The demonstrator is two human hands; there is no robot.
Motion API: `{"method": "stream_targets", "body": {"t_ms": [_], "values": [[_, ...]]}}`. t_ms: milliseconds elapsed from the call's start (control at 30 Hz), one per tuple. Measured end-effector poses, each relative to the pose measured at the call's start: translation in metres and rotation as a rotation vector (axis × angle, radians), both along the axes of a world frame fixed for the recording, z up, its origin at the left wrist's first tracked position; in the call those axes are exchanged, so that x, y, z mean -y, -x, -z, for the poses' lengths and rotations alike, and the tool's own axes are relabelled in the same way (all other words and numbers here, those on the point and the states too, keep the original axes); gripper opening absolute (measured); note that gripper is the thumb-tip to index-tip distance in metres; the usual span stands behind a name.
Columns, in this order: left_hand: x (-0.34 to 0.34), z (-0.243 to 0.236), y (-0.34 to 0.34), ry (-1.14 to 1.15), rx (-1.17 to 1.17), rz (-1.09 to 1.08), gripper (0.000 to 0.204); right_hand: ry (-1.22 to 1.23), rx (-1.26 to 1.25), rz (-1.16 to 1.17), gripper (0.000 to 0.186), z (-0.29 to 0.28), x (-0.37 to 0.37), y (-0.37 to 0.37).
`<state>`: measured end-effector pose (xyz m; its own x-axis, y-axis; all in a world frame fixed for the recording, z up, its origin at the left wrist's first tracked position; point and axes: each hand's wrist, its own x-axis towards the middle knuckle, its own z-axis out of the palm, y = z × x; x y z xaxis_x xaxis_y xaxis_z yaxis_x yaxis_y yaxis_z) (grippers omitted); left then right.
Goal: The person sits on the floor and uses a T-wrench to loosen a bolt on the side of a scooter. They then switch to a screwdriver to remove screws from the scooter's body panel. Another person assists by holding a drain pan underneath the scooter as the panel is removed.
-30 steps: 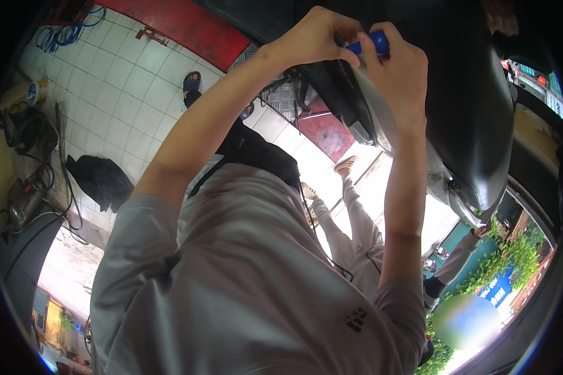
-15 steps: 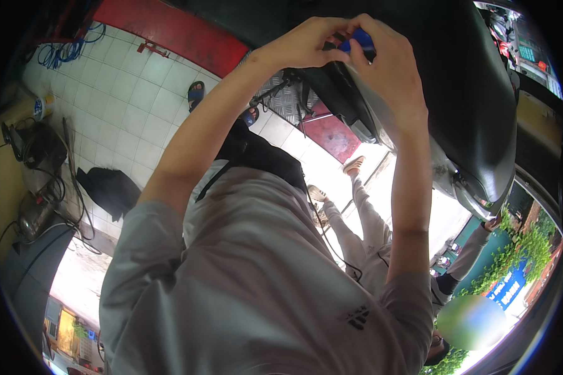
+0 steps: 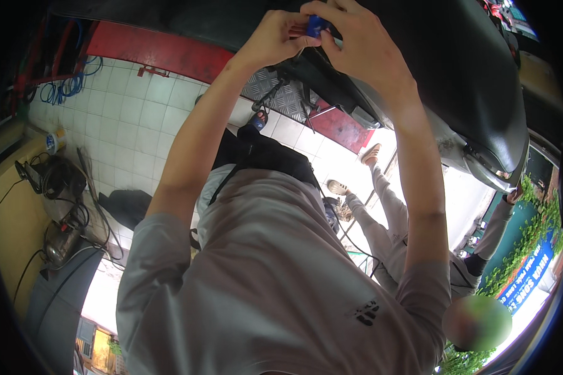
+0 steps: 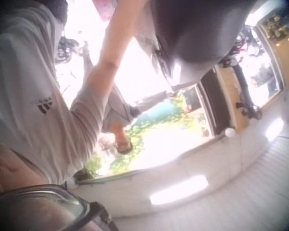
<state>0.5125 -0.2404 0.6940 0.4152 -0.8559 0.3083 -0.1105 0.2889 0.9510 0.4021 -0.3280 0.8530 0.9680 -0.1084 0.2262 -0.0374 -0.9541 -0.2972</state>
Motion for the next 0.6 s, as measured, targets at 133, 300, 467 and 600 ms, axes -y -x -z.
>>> {"method": "stream_targets", "body": {"t_ms": [133, 300, 467, 600], "values": [[-0.002, -0.023, 0.013, -0.182, 0.334, -0.315, 0.016, 0.014, -0.147, 0.205, 0.015, 0.019, 0.005, 0.002], [0.002, -0.001, 0.005, -0.010, 0.105, 0.073, 0.027, 0.010, 0.007, 0.036, 0.017, 0.019, 0.010, 0.003], [0.001, -0.008, 0.001, -0.073, 0.383, -0.085, 0.020, 0.006, -0.026, 0.067, 0.018, 0.015, 0.008, 0.010], [0.002, -0.026, 0.015, -0.159, 0.410, -0.241, 0.015, 0.076, -0.165, 0.268, 0.022, 0.018, 0.003, 0.010]]}}
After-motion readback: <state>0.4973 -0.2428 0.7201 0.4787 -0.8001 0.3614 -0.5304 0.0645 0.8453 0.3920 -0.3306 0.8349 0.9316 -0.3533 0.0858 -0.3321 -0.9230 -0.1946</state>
